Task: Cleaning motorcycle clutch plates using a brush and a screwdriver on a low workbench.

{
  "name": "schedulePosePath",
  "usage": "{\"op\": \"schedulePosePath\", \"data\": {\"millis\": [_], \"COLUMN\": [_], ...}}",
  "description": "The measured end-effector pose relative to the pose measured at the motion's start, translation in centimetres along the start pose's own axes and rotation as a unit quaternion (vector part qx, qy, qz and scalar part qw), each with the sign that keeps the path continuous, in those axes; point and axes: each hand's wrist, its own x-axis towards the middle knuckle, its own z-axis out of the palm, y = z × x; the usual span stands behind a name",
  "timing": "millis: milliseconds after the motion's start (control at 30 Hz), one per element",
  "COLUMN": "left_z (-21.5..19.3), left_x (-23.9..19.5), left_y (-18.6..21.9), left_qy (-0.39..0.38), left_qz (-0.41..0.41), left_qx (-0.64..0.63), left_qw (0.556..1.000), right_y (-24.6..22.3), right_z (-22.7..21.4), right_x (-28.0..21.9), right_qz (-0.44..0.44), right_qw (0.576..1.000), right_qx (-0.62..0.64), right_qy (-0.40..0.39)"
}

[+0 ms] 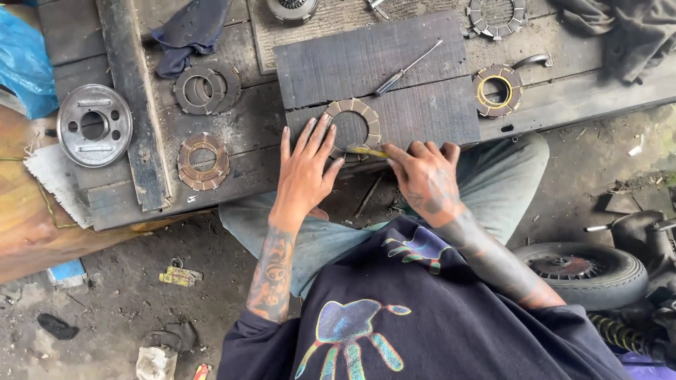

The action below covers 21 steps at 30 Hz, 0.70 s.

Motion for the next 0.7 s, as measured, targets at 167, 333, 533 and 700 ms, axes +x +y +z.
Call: {"op": "schedulePosePath", "data": {"millis": [167, 333, 533, 700], "left_z": [0.6, 1.5, 5.0, 2.7], "left_x": [-1.3, -2.0, -2.5, -4.4], "left_y": [0.5, 0.8, 1.0, 0.1], "left_qy": [0.032, 0.084, 0.153, 0.204], "left_qz": [-0.017, -0.023, -0.059, -0.004], "left_qx": [0.019, 0.018, 0.089, 0.05], "left_qw": [0.999, 0.996, 0.983, 0.978], "right_y": [3.6, 5.1, 2.1, 10.0], "right_z": [0.5, -5.1, -2.3, 0.2], "right_x": [-0.5, 0.8, 1.7, 0.8], "right_qz": [0.023, 0.052, 0.009, 0.066], "right_qw": [0.998, 0.997, 0.991, 0.994], "right_qx": [-0.052, -0.055, 0.107, -0.085], "right_qy": [0.004, -0.003, -0.083, 0.034]}}
